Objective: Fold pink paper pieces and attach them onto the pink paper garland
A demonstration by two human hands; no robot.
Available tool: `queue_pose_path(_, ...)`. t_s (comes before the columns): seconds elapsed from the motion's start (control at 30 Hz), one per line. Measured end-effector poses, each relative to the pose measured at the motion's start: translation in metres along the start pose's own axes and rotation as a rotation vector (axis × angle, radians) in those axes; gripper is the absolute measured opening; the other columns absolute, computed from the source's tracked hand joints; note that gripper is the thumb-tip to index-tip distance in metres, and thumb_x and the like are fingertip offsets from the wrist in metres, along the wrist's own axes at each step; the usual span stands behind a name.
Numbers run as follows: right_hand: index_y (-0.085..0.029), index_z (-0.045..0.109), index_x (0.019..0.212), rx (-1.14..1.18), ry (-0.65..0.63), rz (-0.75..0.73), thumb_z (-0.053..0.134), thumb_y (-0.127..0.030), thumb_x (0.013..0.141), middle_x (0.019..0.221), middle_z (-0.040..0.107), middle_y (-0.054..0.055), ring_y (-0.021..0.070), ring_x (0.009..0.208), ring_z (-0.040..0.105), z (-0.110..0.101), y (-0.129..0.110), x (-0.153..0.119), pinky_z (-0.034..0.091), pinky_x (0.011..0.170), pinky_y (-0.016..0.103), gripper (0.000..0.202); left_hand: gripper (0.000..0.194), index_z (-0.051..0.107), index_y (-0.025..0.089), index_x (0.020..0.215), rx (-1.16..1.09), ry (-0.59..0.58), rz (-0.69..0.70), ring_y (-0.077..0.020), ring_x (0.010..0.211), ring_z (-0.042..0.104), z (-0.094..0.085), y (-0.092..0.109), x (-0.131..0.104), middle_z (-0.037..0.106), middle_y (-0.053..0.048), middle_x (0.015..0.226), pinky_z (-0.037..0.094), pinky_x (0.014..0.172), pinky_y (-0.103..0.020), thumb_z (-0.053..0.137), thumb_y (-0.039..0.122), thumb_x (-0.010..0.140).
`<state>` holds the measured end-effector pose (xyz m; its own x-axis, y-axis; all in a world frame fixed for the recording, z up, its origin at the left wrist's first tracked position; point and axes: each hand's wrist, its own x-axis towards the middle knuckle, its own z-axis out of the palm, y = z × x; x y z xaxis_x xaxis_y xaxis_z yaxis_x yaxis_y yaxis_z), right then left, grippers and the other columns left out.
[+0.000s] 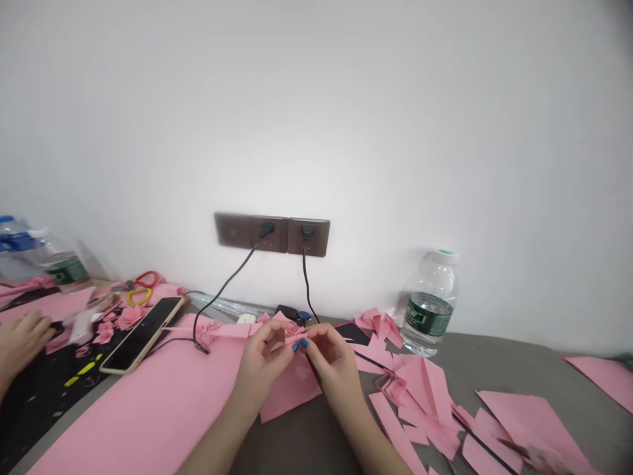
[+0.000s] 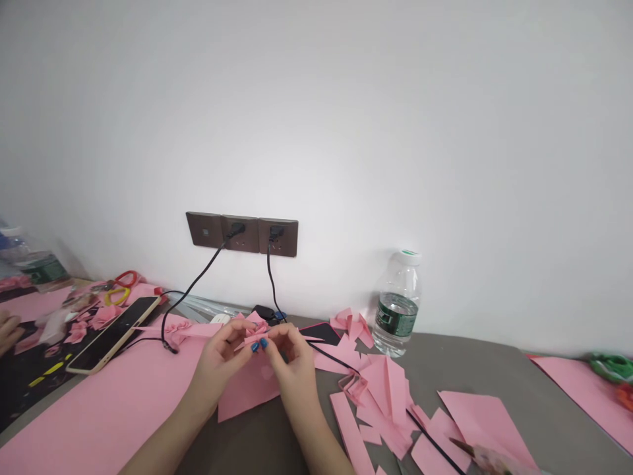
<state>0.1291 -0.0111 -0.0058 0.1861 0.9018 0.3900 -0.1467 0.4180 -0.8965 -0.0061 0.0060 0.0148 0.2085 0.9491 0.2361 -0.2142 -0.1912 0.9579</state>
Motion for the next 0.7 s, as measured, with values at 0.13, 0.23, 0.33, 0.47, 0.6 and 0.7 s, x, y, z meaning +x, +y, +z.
queue_pose_path(0.13,-0.021,0.063,0.094,0.101,0.03,0.086,0.072,-0.034,0.078,0.079,0.066,0.003,0.0157,0.071,0.062,0.0012,0.0008,0.0005,0.05,0.065,0.026,0.022,0.014,0.066,0.019,0.086,0.009,0.003,-0.016,-0.0194,0.094,0.065,-0.0016,-0.001,0.0014,0.068,-0.005,0.095,0.054,0.077,-0.026,0.071,0.023,0.074)
queue_pose_path(0.23,-0.02,0.067,0.089,0.082,-0.008,0.095,0.072,-0.035,0.077,0.078,0.068,0.004,0.017,0.073,0.063,0.0019,0.0003,0.0012,0.05,0.065,0.027,0.02,0.015,0.066,0.018,0.084,0.018,0.019,-0.019,-0.018,0.087,0.066,-0.0027,-0.0012,0.0028,0.069,-0.005,0.088,0.054,0.075,-0.026,0.072,0.025,0.073)
queue_pose_path(0.33,-0.018,0.067,0.079,0.064,0.003,0.091,0.073,-0.036,0.075,0.075,0.068,0.004,0.0172,0.07,0.063,0.002,-0.0002,0.0016,0.05,0.064,0.027,0.019,0.016,0.066,0.017,0.081,0.025,0.04,-0.021,-0.0182,0.081,0.066,-0.0018,0.0006,0.0029,0.071,-0.005,0.083,0.054,0.073,-0.027,0.074,0.027,0.071)
queue_pose_path(0.47,-0.018,0.068,0.077,0.049,0.021,0.079,0.073,-0.039,0.075,0.072,0.068,0.004,0.0171,0.067,0.062,0.0019,-0.0002,0.0016,0.05,0.063,0.028,0.022,0.018,0.066,0.017,0.079,0.026,0.053,-0.048,-0.0176,0.075,0.066,0.0006,0.005,0.0018,0.072,-0.005,0.079,0.053,0.071,-0.027,0.076,0.027,0.068)
queue_pose_path(0.6,-0.019,0.065,0.083,0.046,0.03,0.06,0.071,-0.039,0.077,0.074,0.066,0.004,0.0167,0.067,0.062,0.0026,-0.0027,0.0009,0.05,0.062,0.027,0.022,0.02,0.067,0.017,0.078,0.013,0.069,-0.089,-0.0156,0.069,0.064,0.0022,0.0068,0.0021,0.07,-0.002,0.074,0.051,0.067,-0.025,0.078,0.028,0.064)
queue_pose_path(0.7,-0.02,0.06,0.085,0.017,0.04,0.031,0.07,-0.035,0.079,0.074,0.064,0.002,0.0158,0.066,0.061,0.0027,-0.0056,0.0002,0.049,0.06,0.025,0.019,0.023,0.069,0.017,0.082,-0.008,0.077,-0.131,-0.0147,0.067,0.062,0.0032,0.0057,0.0021,0.069,-0.002,0.073,0.049,0.063,-0.023,0.078,0.028,0.065)
